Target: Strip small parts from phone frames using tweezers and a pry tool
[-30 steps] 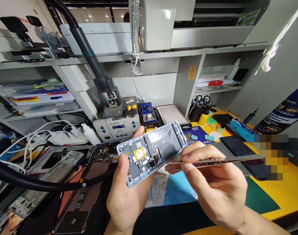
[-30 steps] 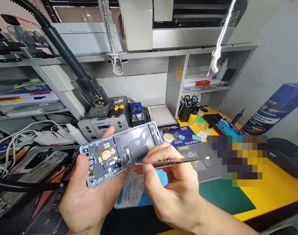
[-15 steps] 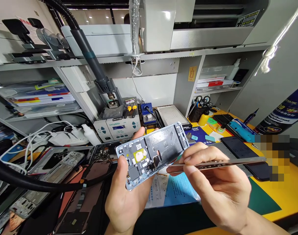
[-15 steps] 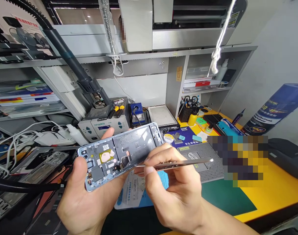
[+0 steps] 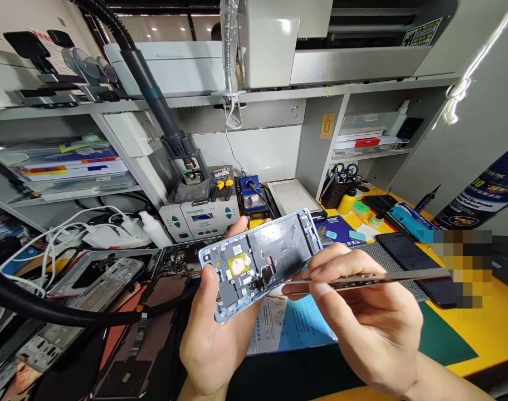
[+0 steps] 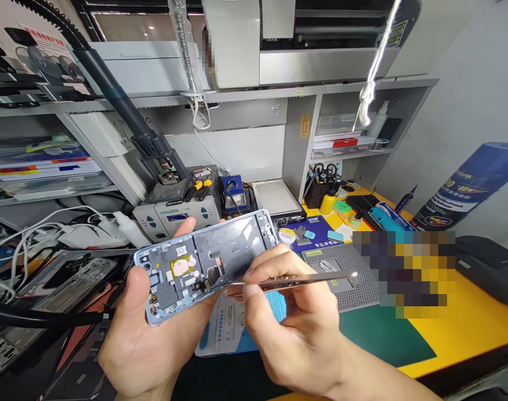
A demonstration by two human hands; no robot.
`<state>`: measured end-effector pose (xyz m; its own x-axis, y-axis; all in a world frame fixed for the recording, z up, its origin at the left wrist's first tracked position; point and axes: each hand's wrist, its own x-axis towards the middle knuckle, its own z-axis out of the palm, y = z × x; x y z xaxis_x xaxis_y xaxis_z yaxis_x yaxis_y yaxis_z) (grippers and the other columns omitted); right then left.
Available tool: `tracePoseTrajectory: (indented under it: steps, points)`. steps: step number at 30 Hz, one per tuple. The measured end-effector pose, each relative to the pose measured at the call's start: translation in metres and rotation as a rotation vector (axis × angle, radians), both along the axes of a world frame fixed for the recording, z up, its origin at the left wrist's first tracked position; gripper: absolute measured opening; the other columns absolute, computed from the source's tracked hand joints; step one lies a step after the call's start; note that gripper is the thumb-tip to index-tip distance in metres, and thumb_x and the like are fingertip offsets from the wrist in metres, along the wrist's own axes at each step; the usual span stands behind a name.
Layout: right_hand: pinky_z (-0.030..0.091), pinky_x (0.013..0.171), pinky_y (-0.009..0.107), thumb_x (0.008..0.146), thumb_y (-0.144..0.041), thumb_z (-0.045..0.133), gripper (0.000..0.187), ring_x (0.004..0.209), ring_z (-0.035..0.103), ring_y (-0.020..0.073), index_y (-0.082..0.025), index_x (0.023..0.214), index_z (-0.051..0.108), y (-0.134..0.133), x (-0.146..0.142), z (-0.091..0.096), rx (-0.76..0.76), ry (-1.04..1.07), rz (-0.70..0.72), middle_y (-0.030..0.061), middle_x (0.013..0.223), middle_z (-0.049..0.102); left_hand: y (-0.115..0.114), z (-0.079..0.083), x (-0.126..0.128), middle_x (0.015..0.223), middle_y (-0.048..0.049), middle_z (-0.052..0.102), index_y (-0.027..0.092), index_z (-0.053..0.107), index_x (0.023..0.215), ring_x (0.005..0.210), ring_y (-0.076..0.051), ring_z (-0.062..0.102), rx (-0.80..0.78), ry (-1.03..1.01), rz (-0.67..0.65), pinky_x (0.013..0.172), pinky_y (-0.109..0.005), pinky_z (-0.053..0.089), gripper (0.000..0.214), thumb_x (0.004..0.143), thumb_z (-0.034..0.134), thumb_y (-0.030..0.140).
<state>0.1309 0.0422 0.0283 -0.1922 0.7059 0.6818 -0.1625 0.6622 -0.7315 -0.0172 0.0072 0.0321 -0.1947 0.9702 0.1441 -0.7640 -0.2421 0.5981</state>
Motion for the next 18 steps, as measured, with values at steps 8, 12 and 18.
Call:
tracePoseTrajectory:
  steps: [8, 12, 18]
  points:
    - [0.064, 0.064, 0.037, 0.095, -0.005, 0.056, 0.022, 0.080, 0.070, 0.0231, -0.023, 0.100, 0.068, 0.0013, -0.0018, 0.0008, 0.014, 0.018, -0.004, 0.0068, 0.082, 0.070, -0.0023, 0.0007, -0.0008, 0.140, -0.0076, 0.068, 0.030, 0.065, 0.137, 0.150, -0.036, 0.038, -0.008, -0.002, -0.005, 0.126, -0.060, 0.021, 0.053, 0.098, 0.045, 0.060]
    - [0.064, 0.065, 0.038, 0.095, -0.004, 0.056, 0.024, 0.082, 0.070, 0.0228, -0.024, 0.102, 0.068, 0.0012, -0.0011, -0.0016, 0.006, 0.021, 0.007, 0.0065, 0.085, 0.069, -0.0011, 0.0004, -0.0004, 0.141, -0.0080, 0.067, 0.029, 0.065, 0.138, 0.149, -0.036, 0.039, -0.009, 0.004, 0.019, 0.126, -0.059, 0.022, 0.053, 0.098, 0.045, 0.059]
    - [0.065, 0.065, 0.038, 0.095, -0.004, 0.056, 0.023, 0.079, 0.070, 0.0220, -0.023, 0.101, 0.067, 0.0013, -0.0007, -0.0021, -0.009, 0.018, 0.028, 0.0065, 0.086, 0.067, 0.0013, -0.0003, -0.0002, 0.141, -0.0086, 0.067, 0.030, 0.066, 0.137, 0.150, -0.036, 0.037, -0.008, -0.004, 0.019, 0.125, -0.060, 0.024, 0.053, 0.098, 0.045, 0.059]
